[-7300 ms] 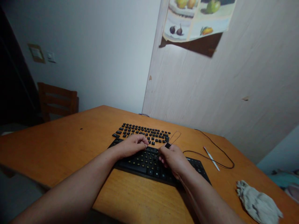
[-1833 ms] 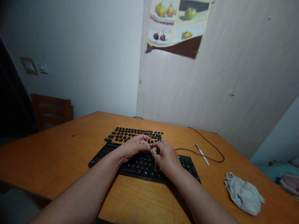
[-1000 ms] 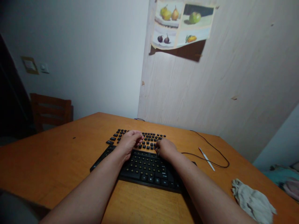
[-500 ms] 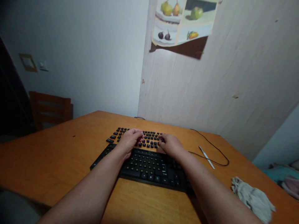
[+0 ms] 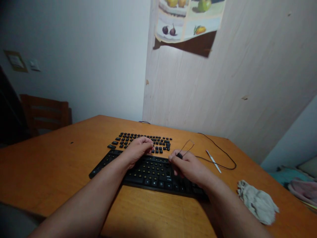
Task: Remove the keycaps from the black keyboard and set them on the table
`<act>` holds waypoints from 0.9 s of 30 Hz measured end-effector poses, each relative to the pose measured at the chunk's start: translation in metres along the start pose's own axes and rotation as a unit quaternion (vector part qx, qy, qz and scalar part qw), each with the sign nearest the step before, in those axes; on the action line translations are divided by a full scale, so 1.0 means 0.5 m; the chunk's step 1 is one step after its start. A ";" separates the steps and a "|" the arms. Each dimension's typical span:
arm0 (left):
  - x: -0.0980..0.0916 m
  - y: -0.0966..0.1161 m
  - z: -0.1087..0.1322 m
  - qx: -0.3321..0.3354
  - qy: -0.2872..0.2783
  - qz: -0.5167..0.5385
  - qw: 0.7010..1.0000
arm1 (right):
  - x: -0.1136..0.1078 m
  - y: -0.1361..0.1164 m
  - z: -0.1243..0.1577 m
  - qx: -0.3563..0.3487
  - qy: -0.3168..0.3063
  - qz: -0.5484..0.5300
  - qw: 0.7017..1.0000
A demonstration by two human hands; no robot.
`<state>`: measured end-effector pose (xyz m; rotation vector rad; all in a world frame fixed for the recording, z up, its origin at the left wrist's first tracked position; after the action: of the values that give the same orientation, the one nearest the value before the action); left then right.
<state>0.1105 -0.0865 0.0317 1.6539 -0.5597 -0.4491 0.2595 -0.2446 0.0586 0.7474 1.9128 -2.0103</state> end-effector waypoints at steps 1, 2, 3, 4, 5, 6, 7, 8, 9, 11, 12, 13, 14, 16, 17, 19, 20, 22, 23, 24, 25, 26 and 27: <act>0.001 -0.002 0.001 0.005 -0.010 -0.011 1.000 | 0.001 0.001 0.003 0.006 -0.001 -0.004 1.000; 0.003 -0.003 0.003 0.011 -0.017 -0.023 1.000 | 0.002 0.000 0.006 0.016 -0.003 -0.008 1.000; 0.004 -0.005 0.004 0.015 -0.022 -0.034 0.999 | 0.005 -0.001 0.009 0.030 -0.008 -0.013 0.999; 0.004 -0.006 0.005 0.018 -0.026 -0.044 0.999 | 0.008 -0.002 0.011 0.047 -0.014 -0.019 0.999; 0.005 -0.007 0.006 0.020 -0.028 -0.052 0.998 | 0.011 -0.003 0.014 0.065 -0.021 -0.025 0.997; 0.005 -0.008 0.006 0.020 -0.028 -0.058 0.998 | 0.014 -0.004 0.016 0.081 -0.028 -0.029 0.996; 0.006 -0.007 0.007 0.019 -0.028 -0.063 0.997 | 0.018 -0.005 0.017 0.092 -0.037 -0.032 0.995; 0.006 -0.006 0.008 0.018 -0.028 -0.066 0.997 | 0.022 -0.005 0.018 0.100 -0.046 -0.035 0.993; 0.007 -0.005 0.009 0.016 -0.029 -0.069 0.997 | 0.025 -0.004 0.019 0.104 -0.053 -0.038 0.992; 0.008 -0.003 0.010 0.012 -0.031 -0.071 0.997 | 0.032 -0.001 0.018 0.107 -0.056 -0.043 0.992; 0.009 -0.002 0.010 0.011 -0.033 -0.069 0.997 | 0.035 0.002 0.017 0.109 -0.054 -0.043 0.992; 0.009 -0.002 0.011 0.009 -0.034 -0.069 0.997 | 0.038 0.004 0.016 0.113 -0.050 -0.042 0.991; 0.010 -0.002 0.011 0.008 -0.035 -0.068 0.997 | 0.041 0.006 0.015 0.115 -0.048 -0.041 0.991; 0.010 -0.002 0.011 0.008 -0.034 -0.069 0.997 | 0.046 0.011 0.014 0.118 -0.047 -0.040 0.991; 0.010 -0.003 0.010 0.008 -0.033 -0.072 0.997 | 0.048 0.013 0.014 0.118 -0.046 -0.042 0.991; 0.011 -0.005 0.009 0.009 -0.031 -0.079 0.996 | 0.051 0.017 0.014 0.116 -0.046 -0.051 0.991; 0.011 -0.005 0.009 0.009 -0.032 -0.082 0.996 | 0.053 0.017 0.014 0.117 -0.045 -0.057 0.991; 0.011 -0.007 0.008 0.011 -0.033 -0.085 0.996 | 0.056 0.016 0.014 0.122 -0.043 -0.064 0.990; 0.012 -0.007 0.008 0.012 -0.033 -0.085 0.996 | 0.059 0.015 0.013 0.125 -0.041 -0.065 0.989; 0.012 -0.007 0.007 0.013 -0.033 -0.084 0.996 | 0.061 0.013 0.012 0.128 -0.038 -0.062 0.989; 0.013 -0.007 0.007 0.014 -0.032 -0.083 0.996 | 0.065 0.012 0.011 0.131 -0.036 -0.057 0.989; 0.013 -0.007 0.007 0.015 -0.030 -0.082 0.996 | 0.069 0.011 0.010 0.133 -0.035 -0.051 0.989; 0.014 -0.007 0.007 0.014 -0.030 -0.082 0.996 | 0.073 0.011 0.009 0.137 -0.034 -0.043 0.989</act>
<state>0.1145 -0.0928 0.0280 1.7251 -0.4789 -0.6157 0.2313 -0.2439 0.0345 0.6586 1.6780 -2.3531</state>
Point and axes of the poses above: each hand's wrist, its own z-axis away from the middle knuckle, its own x-axis out of the palm, y = z × x, the point moved 1 cm from there along -z, towards the middle knuckle, and after that the axes turned 3 degrees about z, right-handed, at the moved point
